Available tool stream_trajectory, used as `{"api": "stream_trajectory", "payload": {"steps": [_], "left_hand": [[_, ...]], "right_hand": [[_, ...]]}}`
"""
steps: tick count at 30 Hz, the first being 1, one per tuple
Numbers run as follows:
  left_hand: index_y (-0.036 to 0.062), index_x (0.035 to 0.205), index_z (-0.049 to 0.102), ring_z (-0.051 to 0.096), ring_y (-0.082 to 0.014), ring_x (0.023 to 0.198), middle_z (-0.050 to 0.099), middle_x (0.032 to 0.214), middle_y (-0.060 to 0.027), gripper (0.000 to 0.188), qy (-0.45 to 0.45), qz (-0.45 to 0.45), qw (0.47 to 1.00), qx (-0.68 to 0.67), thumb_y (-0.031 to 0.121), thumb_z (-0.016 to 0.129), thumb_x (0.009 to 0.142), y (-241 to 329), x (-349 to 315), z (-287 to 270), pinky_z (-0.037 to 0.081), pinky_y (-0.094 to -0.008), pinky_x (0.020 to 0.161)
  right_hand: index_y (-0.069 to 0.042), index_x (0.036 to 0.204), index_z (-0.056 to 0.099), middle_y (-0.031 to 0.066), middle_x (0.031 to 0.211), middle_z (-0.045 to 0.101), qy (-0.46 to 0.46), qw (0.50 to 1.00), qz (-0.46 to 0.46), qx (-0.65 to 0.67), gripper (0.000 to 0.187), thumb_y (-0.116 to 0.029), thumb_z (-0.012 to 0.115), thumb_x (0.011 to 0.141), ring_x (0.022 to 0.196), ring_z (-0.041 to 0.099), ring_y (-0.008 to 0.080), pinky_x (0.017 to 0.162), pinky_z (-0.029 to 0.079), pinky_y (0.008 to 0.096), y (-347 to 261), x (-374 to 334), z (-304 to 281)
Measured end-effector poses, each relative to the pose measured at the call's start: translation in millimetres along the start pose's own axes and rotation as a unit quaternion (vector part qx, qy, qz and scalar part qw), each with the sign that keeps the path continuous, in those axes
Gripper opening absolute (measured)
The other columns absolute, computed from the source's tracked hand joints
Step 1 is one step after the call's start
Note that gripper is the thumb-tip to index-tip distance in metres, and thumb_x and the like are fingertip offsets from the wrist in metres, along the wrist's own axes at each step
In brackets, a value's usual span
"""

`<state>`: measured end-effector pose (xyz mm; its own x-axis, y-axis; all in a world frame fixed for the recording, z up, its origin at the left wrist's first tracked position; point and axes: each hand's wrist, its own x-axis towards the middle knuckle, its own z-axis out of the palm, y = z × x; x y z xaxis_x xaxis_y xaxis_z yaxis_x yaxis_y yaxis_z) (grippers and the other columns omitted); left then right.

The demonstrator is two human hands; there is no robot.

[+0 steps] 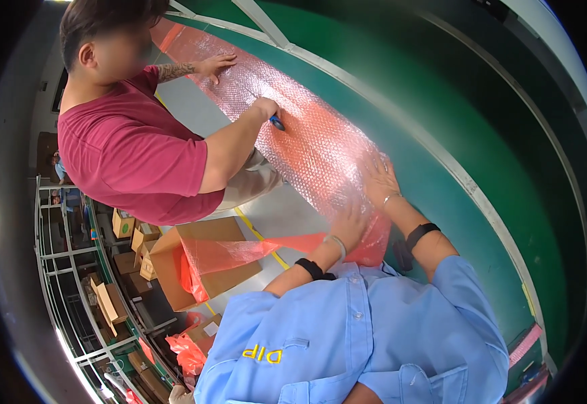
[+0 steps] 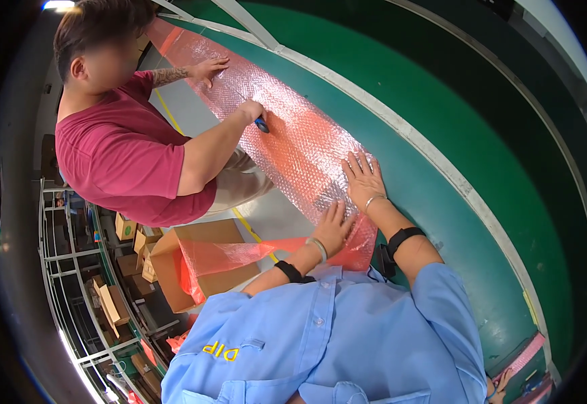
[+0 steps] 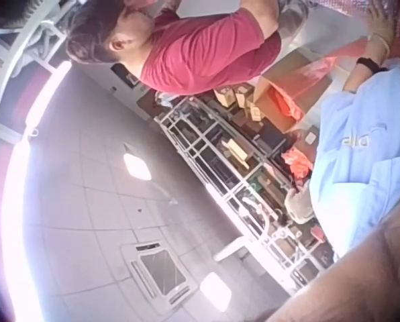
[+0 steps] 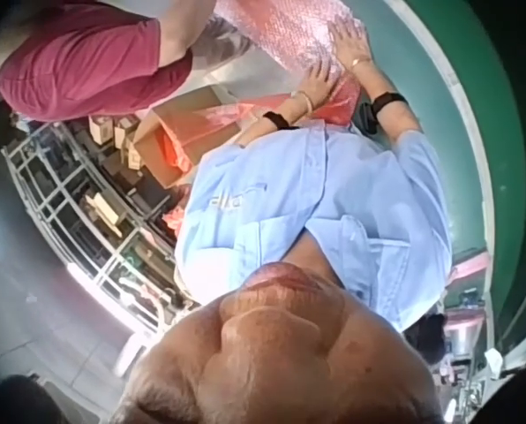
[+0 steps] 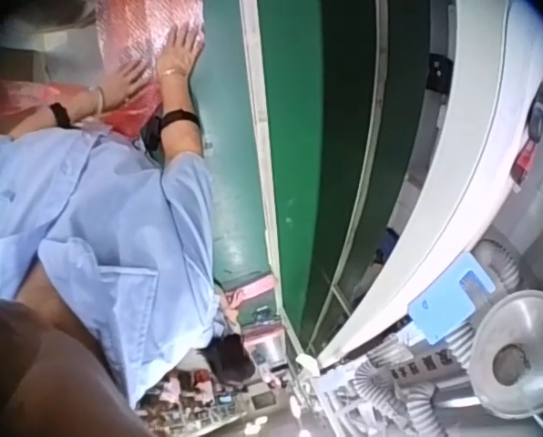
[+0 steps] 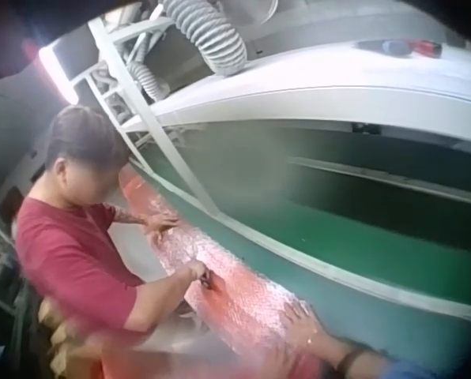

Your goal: The person wraps a long board in bubble wrap by hand, pulling the wrap from a box and smoothing it over the surface. They then hold the wrap in place while another person cuts the bubble wrap with a utility knife.

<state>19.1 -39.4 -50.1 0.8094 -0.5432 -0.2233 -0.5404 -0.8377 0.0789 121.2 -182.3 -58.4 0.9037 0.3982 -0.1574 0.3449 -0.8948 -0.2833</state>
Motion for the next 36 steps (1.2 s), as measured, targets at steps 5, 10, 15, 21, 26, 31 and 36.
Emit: {"api": "stream_trajectory", "payload": {"steps": [5,10,15,21,26,31,36], "left_hand": [[0.0003,0.126,0.041,0.025,-0.0403,0.128,0.026,0.139,-0.0215,0.049,-0.078,0.153,0.985,0.031,0.017,0.048,0.080,25,-1,-11,0.029,-0.0493,0.099],[-0.0026,0.127,0.039,0.020,-0.0398,0.130,0.021,0.141,-0.0212,0.048,-0.120,0.127,0.985,0.013,0.015,0.044,0.082,32,-1,-24,0.027,-0.0502,0.101],[-0.0014,0.130,0.035,0.016,-0.0397,0.132,0.019,0.142,-0.0204,0.050,-0.131,0.111,0.985,0.015,0.015,0.042,0.083,36,1,-21,0.026,-0.0510,0.102],[0.0008,0.133,0.031,0.016,-0.0398,0.132,0.020,0.142,-0.0184,0.053,-0.179,0.115,0.976,0.036,0.018,0.042,0.084,36,3,-24,0.026,-0.0524,0.101],[0.0022,0.134,0.031,0.016,-0.0392,0.132,0.020,0.142,-0.0171,0.053,-0.164,0.115,0.980,0.018,0.018,0.040,0.084,36,1,-24,0.025,-0.0525,0.101],[0.0085,0.131,0.038,0.023,-0.0345,0.130,0.028,0.140,-0.0138,0.047,-0.095,0.099,0.989,0.055,0.024,0.036,0.087,38,-2,-8,0.022,-0.0520,0.102],[0.0052,0.134,0.033,0.019,-0.0370,0.131,0.022,0.142,-0.0160,0.050,-0.137,0.099,0.984,0.057,0.021,0.037,0.086,41,1,-13,0.025,-0.0524,0.101]], "right_hand": [[-0.014,0.138,0.027,0.0061,0.147,0.015,-0.010,1.000,-0.001,-0.004,0.063,-0.023,0.051,0.081,0.135,0.013,0.0273,0.107,0.013,0.0475,-2,-2,-5],[-0.014,0.138,0.027,0.0063,0.147,0.015,-0.007,1.000,0.002,-0.002,0.062,-0.023,0.050,0.081,0.135,0.014,0.0274,0.107,0.014,0.0479,-1,0,2],[-0.013,0.135,0.032,0.0084,0.143,0.023,0.000,1.000,-0.011,-0.013,0.057,-0.022,0.050,0.082,0.132,0.020,0.0278,0.105,0.017,0.0492,0,-1,-4],[-0.010,0.127,0.042,0.0103,0.137,0.034,-0.037,0.997,-0.046,-0.047,0.047,-0.020,0.050,0.082,0.128,0.027,0.0285,0.102,0.022,0.0513,-4,-39,-10],[-0.010,0.123,0.045,0.0108,0.135,0.036,-0.085,0.996,-0.028,-0.015,0.043,-0.019,0.050,0.082,0.128,0.029,0.0268,0.099,0.024,0.0534,-3,-72,-25],[-0.010,0.124,0.044,0.0105,0.137,0.034,-0.084,0.996,0.006,0.032,0.043,-0.018,0.050,0.082,0.129,0.029,0.0242,0.099,0.024,0.0543,-1,-80,-25],[-0.011,0.127,0.041,0.0092,0.140,0.030,-0.096,0.994,0.014,0.046,0.047,-0.017,0.050,0.082,0.131,0.025,0.0231,0.100,0.024,0.0533,2,-83,-23]]}}
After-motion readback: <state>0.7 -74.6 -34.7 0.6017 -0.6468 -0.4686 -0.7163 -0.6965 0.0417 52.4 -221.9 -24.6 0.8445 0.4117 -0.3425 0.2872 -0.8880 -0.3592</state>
